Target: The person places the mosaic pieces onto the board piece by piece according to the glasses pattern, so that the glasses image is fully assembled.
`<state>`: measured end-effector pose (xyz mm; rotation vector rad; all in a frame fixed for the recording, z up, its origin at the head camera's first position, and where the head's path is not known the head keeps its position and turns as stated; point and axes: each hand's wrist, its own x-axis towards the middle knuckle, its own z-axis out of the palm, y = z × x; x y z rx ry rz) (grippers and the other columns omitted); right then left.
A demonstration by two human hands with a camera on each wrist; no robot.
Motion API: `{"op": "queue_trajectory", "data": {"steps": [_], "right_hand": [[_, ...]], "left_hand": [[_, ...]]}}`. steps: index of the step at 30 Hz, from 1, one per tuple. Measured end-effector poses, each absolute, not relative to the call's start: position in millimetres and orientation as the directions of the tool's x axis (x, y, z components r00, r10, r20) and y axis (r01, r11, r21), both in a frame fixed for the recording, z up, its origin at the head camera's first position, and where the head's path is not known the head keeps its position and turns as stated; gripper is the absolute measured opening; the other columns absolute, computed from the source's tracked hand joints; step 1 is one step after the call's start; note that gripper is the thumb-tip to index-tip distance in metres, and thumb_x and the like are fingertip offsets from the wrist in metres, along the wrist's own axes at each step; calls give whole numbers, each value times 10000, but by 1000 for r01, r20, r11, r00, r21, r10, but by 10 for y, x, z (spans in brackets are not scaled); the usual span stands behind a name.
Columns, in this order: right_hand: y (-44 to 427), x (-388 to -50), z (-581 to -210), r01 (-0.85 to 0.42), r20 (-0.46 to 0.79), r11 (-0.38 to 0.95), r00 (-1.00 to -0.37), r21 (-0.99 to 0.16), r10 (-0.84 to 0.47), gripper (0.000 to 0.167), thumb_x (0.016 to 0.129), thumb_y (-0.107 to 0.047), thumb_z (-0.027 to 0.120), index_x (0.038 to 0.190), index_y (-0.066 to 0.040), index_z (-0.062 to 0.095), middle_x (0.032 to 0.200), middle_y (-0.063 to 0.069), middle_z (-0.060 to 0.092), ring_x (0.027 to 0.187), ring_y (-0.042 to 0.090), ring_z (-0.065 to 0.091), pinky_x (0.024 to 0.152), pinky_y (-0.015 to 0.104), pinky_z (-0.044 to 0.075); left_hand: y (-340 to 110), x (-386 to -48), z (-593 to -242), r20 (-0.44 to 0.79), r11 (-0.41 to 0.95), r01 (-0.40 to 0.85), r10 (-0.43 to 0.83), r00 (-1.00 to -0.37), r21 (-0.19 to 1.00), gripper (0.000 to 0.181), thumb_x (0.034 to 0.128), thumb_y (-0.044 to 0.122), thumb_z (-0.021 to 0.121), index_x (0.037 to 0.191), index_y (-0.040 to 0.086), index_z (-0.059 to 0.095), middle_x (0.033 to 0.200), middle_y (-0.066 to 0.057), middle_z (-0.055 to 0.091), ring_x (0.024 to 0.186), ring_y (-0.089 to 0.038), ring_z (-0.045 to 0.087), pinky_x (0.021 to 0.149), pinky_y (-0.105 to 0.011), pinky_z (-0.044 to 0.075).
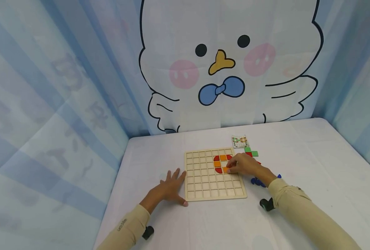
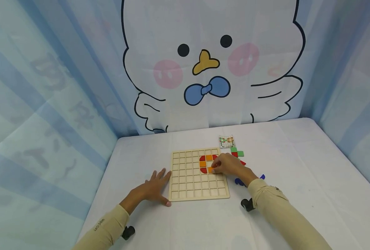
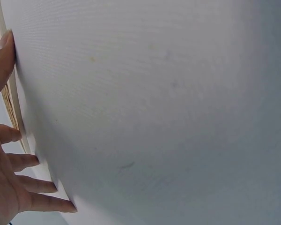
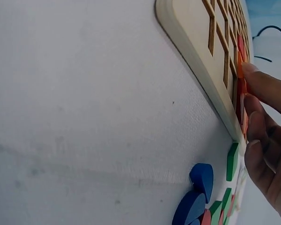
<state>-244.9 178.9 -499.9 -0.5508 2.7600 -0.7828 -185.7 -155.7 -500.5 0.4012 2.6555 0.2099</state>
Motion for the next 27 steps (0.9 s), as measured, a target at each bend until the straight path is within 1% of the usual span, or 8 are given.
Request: {"op": "queue_trajectory", "data": {"steps": [3,7,10,14,18,21,24,27], "right_hand": [[1777,-2444,-4997,-308,-97,779,-901,-546,-424,184,882,-280,780,1016,-156,805,845,-66,673,803,143,523,672,287,400],[1759,-2443,-5000,-300,-107,783,-901,-545,-420,208,879,-287,783,1036,-152,801,802,-55,629,810,149,515,668,289,381],[1754,-2434,-4996,-284,-113,791,-908,-542,-403,205,870,-291,792,1020,-152,800,766,-48,605,790,146,516,659,280,380],[1758,-2417,-4995,-283,-103,794,-913,-538,-395,187,864,-287,799,995,-152,800,758,-57,614,767,138,523,652,271,393],[1782,-2417,-5008,-302,-89,775,-905,-555,-416,202,859,-285,805,999,-140,793,753,-52,612,746,135,521,654,277,407],[1829,-2428,-5022,-315,-81,749,-895,-582,-439,252,858,-295,806,1040,-122,777,781,-53,632,738,122,527,667,265,428],[1914,-2444,-5021,-320,-67,702,-884,-636,-463,325,870,-296,795,1111,-83,751,872,-38,671,747,117,535,670,254,467],[2030,-2473,-4993,-279,-71,669,-892,-689,-446,376,892,-300,772,1177,-61,723,947,4,674,731,136,551,644,260,514]], "left_hand": [[-1550,-1854,-4990,-408,947,246,312,-858,206,1258,635,587,889,1614,171,218,1681,-174,134,1506,-536,107,1077,-761,279],[-1546,-1859,-4979,-410,948,247,311,-858,203,1256,639,583,889,1615,172,214,1682,-173,133,1506,-534,107,1080,-759,278],[-1546,-1864,-4985,-410,947,249,313,-857,202,1257,642,582,887,1617,175,207,1683,-170,128,1507,-533,106,1079,-759,277],[-1540,-1864,-4998,-407,947,250,314,-857,203,1257,638,587,887,1615,171,215,1682,-174,132,1504,-539,108,1074,-764,279],[-1536,-1861,-5013,-404,947,251,314,-859,202,1261,629,587,892,1612,166,225,1678,-179,143,1501,-543,113,1070,-767,282],[-1537,-1863,-5028,-404,948,250,311,-860,198,1263,628,589,892,1613,170,222,1679,-177,142,1502,-541,112,1071,-766,281],[-1542,-1868,-5037,-405,949,246,307,-861,196,1263,629,590,891,1613,171,220,1680,-175,140,1504,-537,110,1073,-765,279],[-1545,-1868,-5037,-405,950,244,305,-862,196,1262,629,587,892,1613,168,222,1679,-176,140,1505,-537,108,1074,-764,278]]}}
